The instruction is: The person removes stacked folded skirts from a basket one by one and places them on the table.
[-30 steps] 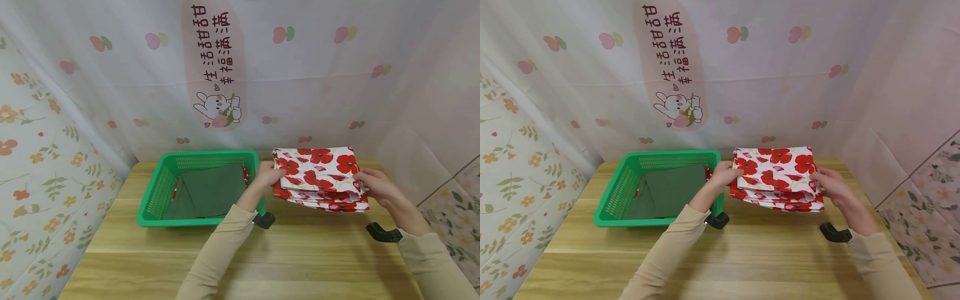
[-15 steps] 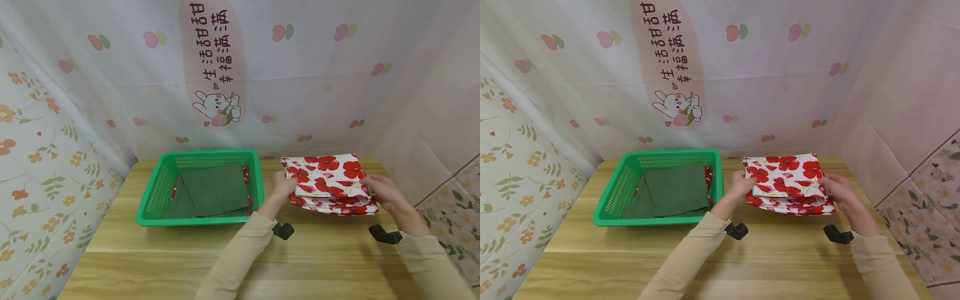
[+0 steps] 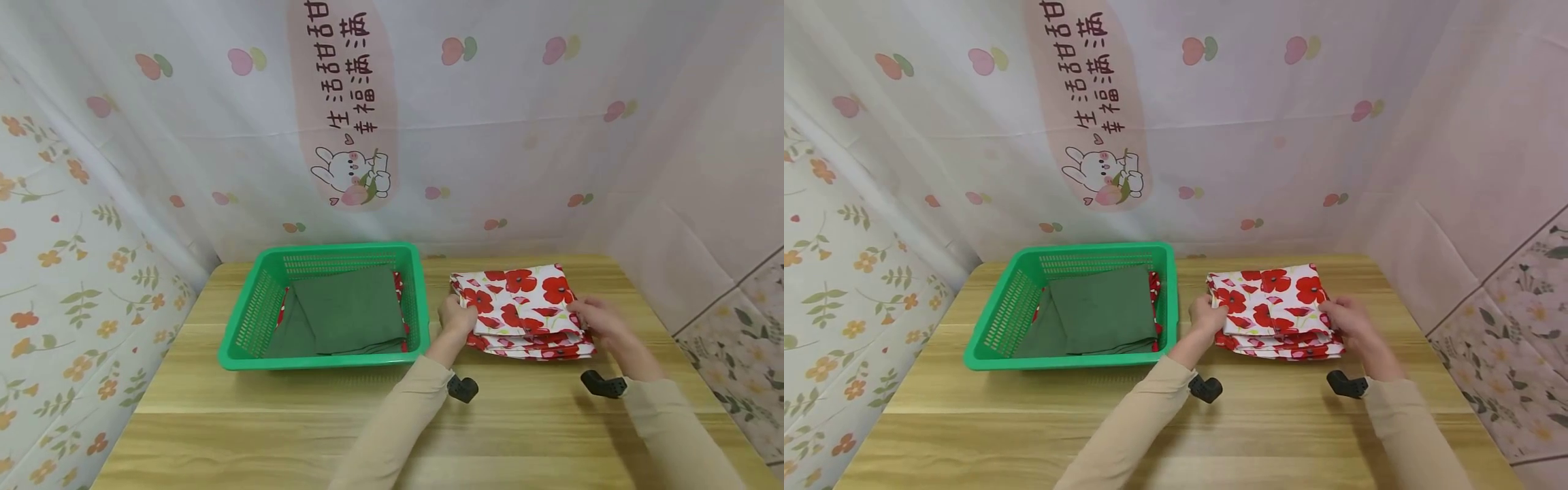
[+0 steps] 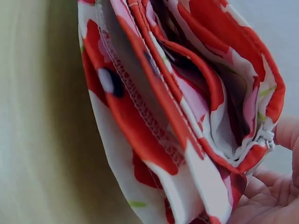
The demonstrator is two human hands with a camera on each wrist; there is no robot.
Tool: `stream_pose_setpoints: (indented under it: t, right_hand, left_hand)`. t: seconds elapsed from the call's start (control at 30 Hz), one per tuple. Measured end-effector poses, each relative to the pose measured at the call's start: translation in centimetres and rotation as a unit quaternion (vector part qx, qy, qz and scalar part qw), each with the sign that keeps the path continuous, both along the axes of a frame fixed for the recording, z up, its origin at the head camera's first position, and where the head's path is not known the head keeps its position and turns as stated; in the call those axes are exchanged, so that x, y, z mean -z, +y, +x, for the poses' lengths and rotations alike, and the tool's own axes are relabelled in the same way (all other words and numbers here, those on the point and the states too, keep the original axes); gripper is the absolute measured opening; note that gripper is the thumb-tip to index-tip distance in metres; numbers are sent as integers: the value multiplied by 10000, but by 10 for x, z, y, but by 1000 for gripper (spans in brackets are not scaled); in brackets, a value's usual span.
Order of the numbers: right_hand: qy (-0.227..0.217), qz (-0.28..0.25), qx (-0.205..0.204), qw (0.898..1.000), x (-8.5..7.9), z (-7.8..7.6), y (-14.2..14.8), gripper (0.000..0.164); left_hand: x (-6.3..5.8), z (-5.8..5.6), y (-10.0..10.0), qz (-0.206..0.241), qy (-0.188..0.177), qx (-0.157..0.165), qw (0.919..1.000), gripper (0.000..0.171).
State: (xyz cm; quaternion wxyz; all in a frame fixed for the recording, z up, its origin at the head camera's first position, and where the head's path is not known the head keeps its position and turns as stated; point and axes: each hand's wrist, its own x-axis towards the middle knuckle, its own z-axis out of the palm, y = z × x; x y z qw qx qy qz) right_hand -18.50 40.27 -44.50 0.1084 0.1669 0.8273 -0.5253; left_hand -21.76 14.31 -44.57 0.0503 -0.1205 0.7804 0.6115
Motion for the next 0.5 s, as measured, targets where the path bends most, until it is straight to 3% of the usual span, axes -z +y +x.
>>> stream_pose_setpoints:
  t: [0.13,0.5]
  right_hand:
    - [94,-52,132,9999,9,-3,-5,34]
    - [110,179,431,9988,26,-4,-13,36]
  left_hand:
    - [11,-1,0,-39,-34,-64,10000,10]
    - [25,1,-1,-507,-177,-18,9986,15]
